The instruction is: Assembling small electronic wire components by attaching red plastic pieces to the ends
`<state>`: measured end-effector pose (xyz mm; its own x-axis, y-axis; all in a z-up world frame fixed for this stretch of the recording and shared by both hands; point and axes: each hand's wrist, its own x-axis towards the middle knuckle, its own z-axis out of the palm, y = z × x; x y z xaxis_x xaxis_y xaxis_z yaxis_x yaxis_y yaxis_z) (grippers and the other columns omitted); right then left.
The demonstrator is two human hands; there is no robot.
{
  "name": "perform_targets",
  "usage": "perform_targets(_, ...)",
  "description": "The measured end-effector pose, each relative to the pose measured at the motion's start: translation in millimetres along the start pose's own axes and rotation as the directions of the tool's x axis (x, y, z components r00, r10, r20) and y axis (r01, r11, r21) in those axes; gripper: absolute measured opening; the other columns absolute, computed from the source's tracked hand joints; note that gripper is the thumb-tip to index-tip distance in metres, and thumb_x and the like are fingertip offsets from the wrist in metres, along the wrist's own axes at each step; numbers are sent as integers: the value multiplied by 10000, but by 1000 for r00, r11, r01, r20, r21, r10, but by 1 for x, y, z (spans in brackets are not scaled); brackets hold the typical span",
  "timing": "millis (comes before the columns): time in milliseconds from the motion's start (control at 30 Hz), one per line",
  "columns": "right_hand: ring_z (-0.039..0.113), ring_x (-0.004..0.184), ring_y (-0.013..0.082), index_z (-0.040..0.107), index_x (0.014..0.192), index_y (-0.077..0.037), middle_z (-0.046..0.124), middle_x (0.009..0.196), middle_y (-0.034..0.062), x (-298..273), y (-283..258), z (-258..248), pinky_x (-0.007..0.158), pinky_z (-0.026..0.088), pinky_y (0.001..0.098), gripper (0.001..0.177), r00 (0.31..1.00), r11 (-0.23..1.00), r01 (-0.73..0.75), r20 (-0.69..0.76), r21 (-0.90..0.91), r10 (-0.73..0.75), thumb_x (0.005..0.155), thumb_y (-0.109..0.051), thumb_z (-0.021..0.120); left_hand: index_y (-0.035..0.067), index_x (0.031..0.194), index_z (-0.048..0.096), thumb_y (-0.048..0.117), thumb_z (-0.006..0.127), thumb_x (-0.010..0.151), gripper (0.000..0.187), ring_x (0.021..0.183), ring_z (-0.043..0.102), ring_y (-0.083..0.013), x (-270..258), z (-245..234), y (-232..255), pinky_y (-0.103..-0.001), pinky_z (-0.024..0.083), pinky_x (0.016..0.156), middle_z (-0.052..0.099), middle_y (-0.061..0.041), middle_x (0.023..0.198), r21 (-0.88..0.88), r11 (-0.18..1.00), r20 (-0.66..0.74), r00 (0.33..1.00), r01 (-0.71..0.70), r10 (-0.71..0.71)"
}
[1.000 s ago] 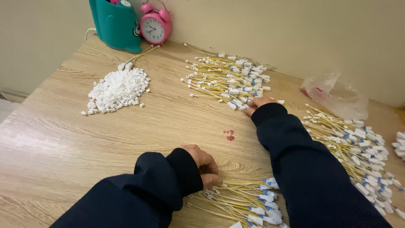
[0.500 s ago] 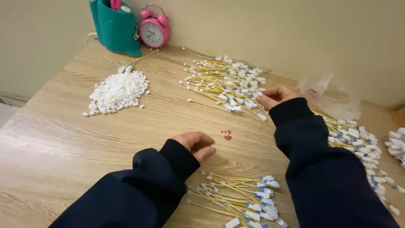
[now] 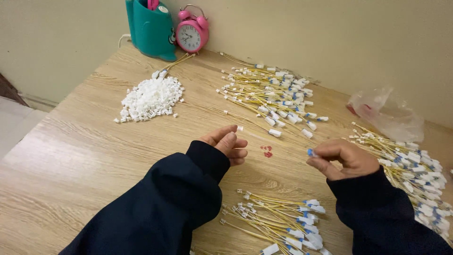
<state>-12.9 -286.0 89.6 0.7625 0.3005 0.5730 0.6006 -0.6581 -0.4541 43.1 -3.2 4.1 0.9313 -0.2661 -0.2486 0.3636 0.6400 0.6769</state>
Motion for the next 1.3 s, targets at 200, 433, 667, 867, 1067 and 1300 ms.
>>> perform_targets(200,623,633,135,671,862,-114,670,734,18,-2,-11,-6,628,462,233,113,997,996,19,75,-82,-13,786,-130,753,13,1120,672,66,601,921,218,665,668,-269,-7,2,1,-406,583,626,681,-202,819,3,997,75,994,-76,76)
perform_targets(433,614,694,90,691,905,-139,693,820,14,-18,-3,-1,680,472,187,132,993,988,-113,-29,-103,110,795,-130,764,22,1082,680,84,640,891,205,678,687,-272,-11,5,4,-400,606,645,705,-203,856,48,997,64,996,-58,55)
perform_targets(667,651,510,176,746,963,13,711,624,167,-37,18,18,509,561,287,206,844,782,-527,98,333,527,758,11,731,44,849,692,148,755,841,122,584,669,-141,-24,15,8,-273,606,625,666,-122,651,352,920,6,984,-169,179)
perform_targets(867,614,505,110,805,849,-118,712,600,60,-22,54,39,488,520,248,111,862,891,-452,273,36,427,740,-122,786,53,850,697,129,800,776,148,583,689,-137,-32,17,8,-234,586,619,694,-120,662,467,870,-14,982,-158,186)
perform_targets(1067,682,665,190,773,852,-230,677,708,13,32,59,73,641,556,306,71,918,972,-157,338,-174,209,798,-271,753,28,988,725,134,754,814,205,700,708,-154,-22,5,-3,-224,594,660,715,-164,813,520,849,-25,992,-95,126)
perform_targets(1300,684,842,201,741,811,-271,680,821,-21,54,61,101,797,546,318,98,843,911,-89,457,-403,284,802,-368,736,33,954,729,155,725,846,162,661,701,-146,-29,8,4,-212,591,607,702,-141,777,545,830,8,991,-118,136)
